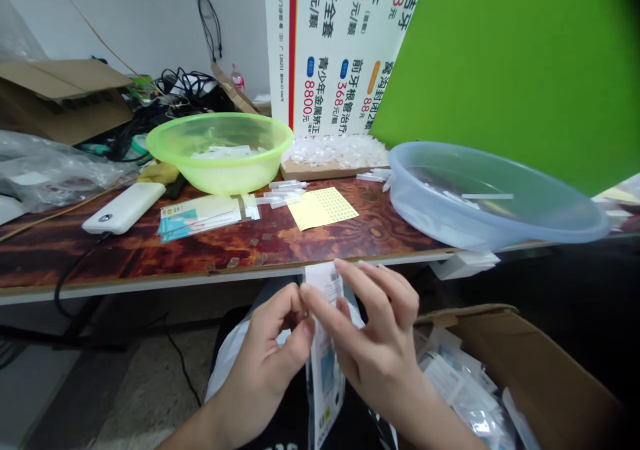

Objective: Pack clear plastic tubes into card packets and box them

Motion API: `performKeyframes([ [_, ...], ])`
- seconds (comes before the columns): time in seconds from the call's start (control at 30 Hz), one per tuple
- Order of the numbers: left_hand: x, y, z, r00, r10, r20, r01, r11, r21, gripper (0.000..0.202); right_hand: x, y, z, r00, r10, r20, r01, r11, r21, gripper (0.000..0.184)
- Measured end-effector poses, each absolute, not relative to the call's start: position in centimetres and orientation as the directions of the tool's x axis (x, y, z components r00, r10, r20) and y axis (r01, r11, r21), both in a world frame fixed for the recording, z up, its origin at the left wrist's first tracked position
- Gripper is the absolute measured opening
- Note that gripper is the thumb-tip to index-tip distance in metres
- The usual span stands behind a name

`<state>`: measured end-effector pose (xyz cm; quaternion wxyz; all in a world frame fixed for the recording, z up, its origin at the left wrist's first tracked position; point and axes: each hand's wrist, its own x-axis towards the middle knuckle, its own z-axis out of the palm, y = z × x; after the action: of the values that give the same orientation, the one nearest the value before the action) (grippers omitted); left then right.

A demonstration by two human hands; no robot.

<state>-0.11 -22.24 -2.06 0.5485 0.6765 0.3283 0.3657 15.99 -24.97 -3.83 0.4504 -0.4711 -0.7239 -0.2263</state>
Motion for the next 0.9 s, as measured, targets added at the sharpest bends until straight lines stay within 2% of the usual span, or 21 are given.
performKeyframes([
  [0.07,-0.2,-22.1,-2.3,0.529,0.84,0.123,0.003,-0.146,0.989,0.03,16.7,-24.7,-3.8,-0.129,0.585,0.8,0.83,0.506,-0.236,0.047],
  [0.13,-0.1,-22.1,-2.6,0.533,0.839,0.107,-0.031,-0.107,0.994,0.029,17.2,-24.4,-3.9,-0.055,0.69,0.722,0.716,0.531,-0.453,0.053],
  [0.23,0.1,-22.1,-2.9,0.52,0.849,0.091,-0.075,-0.061,0.995,0.026,17.2,-24.2,-4.4,0.148,0.798,0.585,0.425,0.483,-0.766,0.059],
  [0.33,0.4,-22.1,-2.9,0.52,0.849,0.099,-0.079,-0.067,0.995,0.023,16.8,-24.0,-4.9,0.254,0.904,0.343,0.103,0.327,-0.939,0.072],
  [0.4,0.4,-22.1,-2.8,0.531,0.838,0.126,-0.027,-0.131,0.991,0.024,16.5,-23.9,-4.9,0.224,0.956,0.191,-0.057,0.208,-0.976,0.084],
  [0.47,0.2,-21.9,-2.7,0.541,0.821,0.18,0.061,-0.252,0.966,0.027,16.4,-23.8,-4.8,0.174,0.979,0.11,-0.154,0.138,-0.978,0.092],
  [0.57,-0.1,-21.5,-2.7,0.554,0.792,0.256,0.191,-0.42,0.887,0.03,16.3,-23.8,-4.6,0.142,0.988,0.065,-0.234,0.097,-0.967,0.099],
  [0.67,-0.1,-21.1,-2.8,0.466,0.813,0.348,0.287,-0.511,0.81,0.03,16.1,-23.9,-4.6,0.151,0.987,0.049,-0.25,0.086,-0.964,0.1],
  [0.77,0.0,-21.1,-3.0,0.428,0.815,0.39,0.268,-0.527,0.807,0.033,15.8,-24.0,-4.9,0.172,0.984,0.054,-0.222,0.092,-0.971,0.094],
  [0.9,-0.1,-21.6,-3.8,0.502,0.81,0.302,0.112,-0.407,0.907,0.04,15.4,-23.9,-5.1,0.142,0.989,0.05,-0.234,0.083,-0.969,0.1],
])
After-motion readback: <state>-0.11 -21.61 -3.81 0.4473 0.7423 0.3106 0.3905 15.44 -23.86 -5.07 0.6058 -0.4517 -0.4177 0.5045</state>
